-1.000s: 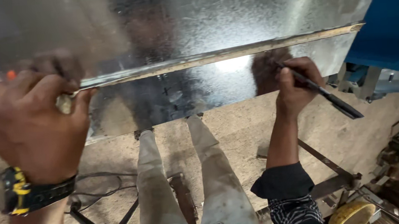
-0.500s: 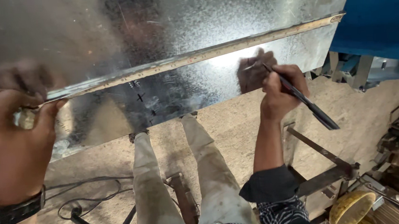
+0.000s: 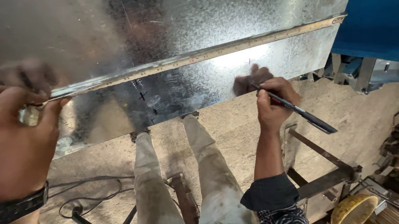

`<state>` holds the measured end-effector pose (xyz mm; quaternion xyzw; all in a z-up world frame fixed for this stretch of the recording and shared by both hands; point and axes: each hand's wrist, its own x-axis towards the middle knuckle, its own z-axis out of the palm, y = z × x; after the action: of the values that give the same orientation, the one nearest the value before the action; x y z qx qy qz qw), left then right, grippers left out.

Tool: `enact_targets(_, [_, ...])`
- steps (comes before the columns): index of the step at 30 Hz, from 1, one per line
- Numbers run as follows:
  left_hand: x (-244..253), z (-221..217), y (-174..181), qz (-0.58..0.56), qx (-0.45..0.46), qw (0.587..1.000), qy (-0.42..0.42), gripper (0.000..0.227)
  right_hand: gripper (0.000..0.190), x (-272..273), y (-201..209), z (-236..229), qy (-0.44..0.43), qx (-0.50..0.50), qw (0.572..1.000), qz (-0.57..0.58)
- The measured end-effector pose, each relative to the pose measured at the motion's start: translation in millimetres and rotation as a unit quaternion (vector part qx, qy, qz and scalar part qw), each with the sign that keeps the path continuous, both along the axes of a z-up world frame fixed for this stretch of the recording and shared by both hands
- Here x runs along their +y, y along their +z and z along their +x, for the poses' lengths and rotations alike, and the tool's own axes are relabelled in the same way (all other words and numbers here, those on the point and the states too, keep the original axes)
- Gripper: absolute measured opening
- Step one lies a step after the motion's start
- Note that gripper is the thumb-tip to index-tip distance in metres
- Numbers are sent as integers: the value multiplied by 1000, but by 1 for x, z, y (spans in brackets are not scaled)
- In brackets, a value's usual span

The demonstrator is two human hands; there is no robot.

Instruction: The person measures and marks lines on large metal sheets using a ruler and a marker. They repeatedly lift and flip the sheets to access different sections, aligning the ruler to draw straight lines across the surface.

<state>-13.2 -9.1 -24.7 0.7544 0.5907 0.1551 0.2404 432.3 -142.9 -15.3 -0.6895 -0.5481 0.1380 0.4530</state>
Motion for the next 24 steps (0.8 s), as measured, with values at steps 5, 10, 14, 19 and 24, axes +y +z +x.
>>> enact_targets(5, [2,1,-1,4,9,1000,7,21,17,0,1,3,46,-65,997,-13])
enact_targets(10, [3,3,6,8,25,1000,12,24,15,-4,-2,7,31,33,999,15])
enact_targets(14, [6,2,9,7,51,999,3,26,8,3,-2,6,-46,52,991,112])
enact_targets(19, [10,11,23,78,64,995,10,29,29,23,11,-21,-68,-46,993,86])
enact_targets(24, [13,16,20,30,43,997,55,25,41,30,12,-39,-54,-31,994,85])
